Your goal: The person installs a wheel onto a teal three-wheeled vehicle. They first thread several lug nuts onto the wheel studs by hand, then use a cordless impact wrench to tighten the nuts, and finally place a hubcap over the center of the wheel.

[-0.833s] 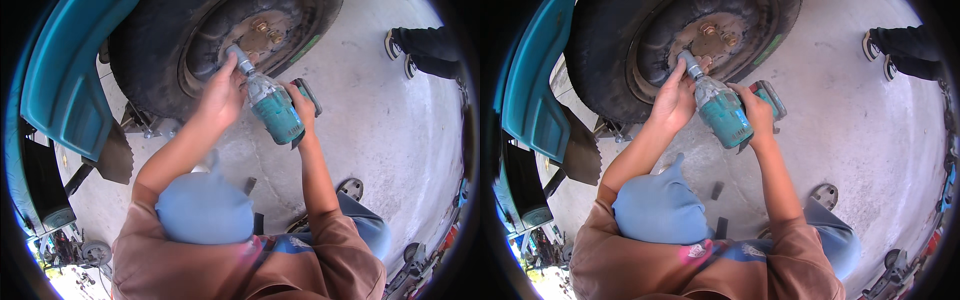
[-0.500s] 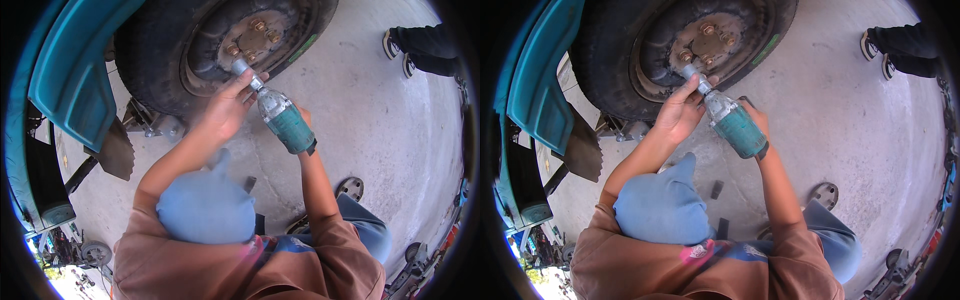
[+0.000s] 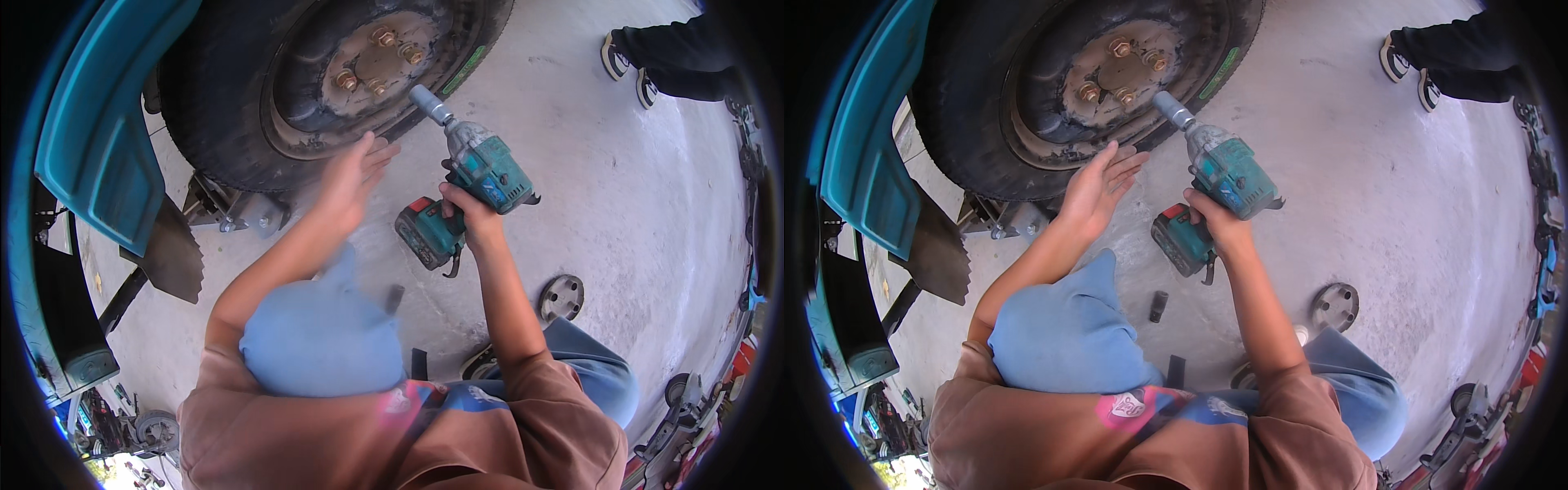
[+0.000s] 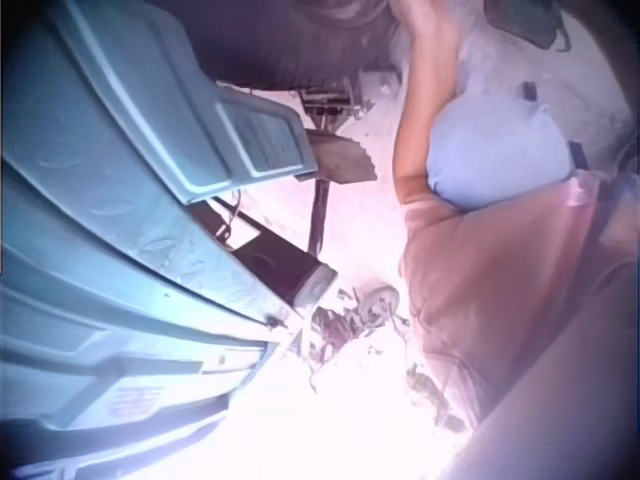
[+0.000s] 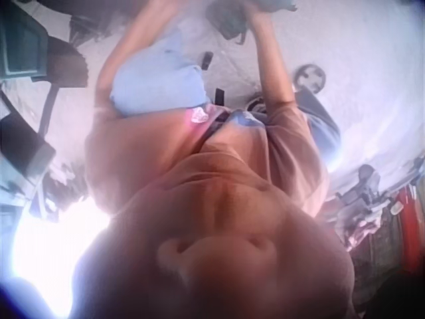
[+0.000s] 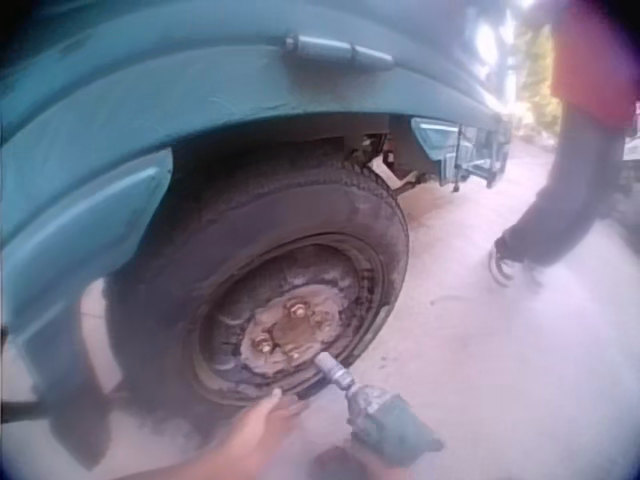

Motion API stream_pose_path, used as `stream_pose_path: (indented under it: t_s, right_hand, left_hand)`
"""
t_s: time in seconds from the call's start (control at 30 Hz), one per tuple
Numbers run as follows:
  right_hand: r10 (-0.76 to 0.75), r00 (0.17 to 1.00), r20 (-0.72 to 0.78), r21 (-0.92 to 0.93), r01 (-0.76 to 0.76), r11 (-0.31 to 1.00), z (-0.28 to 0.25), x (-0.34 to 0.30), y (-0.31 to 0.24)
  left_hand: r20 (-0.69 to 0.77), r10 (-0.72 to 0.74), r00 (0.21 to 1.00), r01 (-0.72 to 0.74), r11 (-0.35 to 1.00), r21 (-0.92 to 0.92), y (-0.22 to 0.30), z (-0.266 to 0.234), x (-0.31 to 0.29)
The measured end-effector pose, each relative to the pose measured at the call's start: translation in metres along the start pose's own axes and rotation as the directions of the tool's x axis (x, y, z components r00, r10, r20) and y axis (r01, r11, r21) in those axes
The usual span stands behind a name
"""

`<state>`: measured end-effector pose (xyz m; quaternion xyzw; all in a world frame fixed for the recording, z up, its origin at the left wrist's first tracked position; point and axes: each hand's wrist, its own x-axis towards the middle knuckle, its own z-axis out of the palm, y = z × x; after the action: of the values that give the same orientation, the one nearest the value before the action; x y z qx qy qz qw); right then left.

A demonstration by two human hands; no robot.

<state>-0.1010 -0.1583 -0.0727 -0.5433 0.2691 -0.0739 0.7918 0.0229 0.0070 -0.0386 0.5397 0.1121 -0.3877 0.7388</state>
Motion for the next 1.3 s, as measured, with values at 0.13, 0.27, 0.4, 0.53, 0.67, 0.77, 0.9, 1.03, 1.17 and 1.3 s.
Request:
stream_pose_path:
  t_s: [0.13, 0.27, 0.4, 0.53, 0.67, 0.77, 0.9, 1.03, 1.17, 1.3]
  right_hand:
    - [0.073, 0.996, -0.052, 0.133, -0.066, 0.989, -0.003, 0.001, -0.002]
    - [0.183, 0.983, 0.013, 0.349, -0.176, 0.920, -0.007, 0.004, -0.014]
    - [0.213, 0.975, 0.065, 0.451, -0.219, 0.865, -0.008, 0.005, -0.019]
    - [0.133, 0.991, 0.001, 0.369, -0.125, 0.921, -0.008, 0.004, -0.015]
    - [-0.061, 0.995, -0.073, 0.080, 0.067, 0.995, -0.011, 0.010, -0.007]
    - [-0.159, 0.985, -0.061, -0.200, 0.144, 0.969, -0.022, 0.014, -0.004]
    - [-0.148, 0.989, 0.001, -0.105, 0.147, 0.984, -0.024, 0.014, -0.015]
    - [-0.046, 0.994, 0.094, 0.244, 0.022, 0.970, -0.015, 0.009, -0.027]
    - [0.014, 0.978, 0.206, 0.461, -0.110, 0.881, -0.015, 0.008, -0.028]
    - [0.014, 0.965, 0.260, 0.484, -0.143, 0.863, -0.009, 0.005, -0.023]
  left_hand:
    - [-0.037, -0.035, 0.999, 0.037, 0.998, 0.054, -0.006, 0.004, 0.000]
    - [-0.055, -0.040, 0.998, 0.043, 0.998, 0.049, -0.009, 0.002, 0.001]
    - [-0.047, -0.033, 0.998, 0.036, 0.997, 0.061, -0.010, 0.000, 0.000]
    - [-0.028, -0.024, 0.999, 0.027, 0.996, 0.082, -0.008, 0.001, -0.003]
    - [-0.018, -0.027, 0.999, 0.029, 0.996, 0.087, -0.008, -0.002, -0.005]
    - [-0.030, -0.044, 0.999, 0.046, 0.996, 0.081, -0.007, -0.003, -0.006]
    - [-0.029, -0.027, 0.999, 0.029, 0.997, 0.071, -0.005, -0.003, -0.007]
    - [-0.002, -0.022, 1.000, 0.022, 0.998, 0.053, -0.005, -0.004, -0.007]
    - [0.023, -0.021, 1.000, 0.020, 0.998, 0.066, -0.006, -0.003, -0.010]
    - [0.157, 0.077, 0.985, -0.113, 0.964, 0.239, -0.007, 0.009, -0.012]
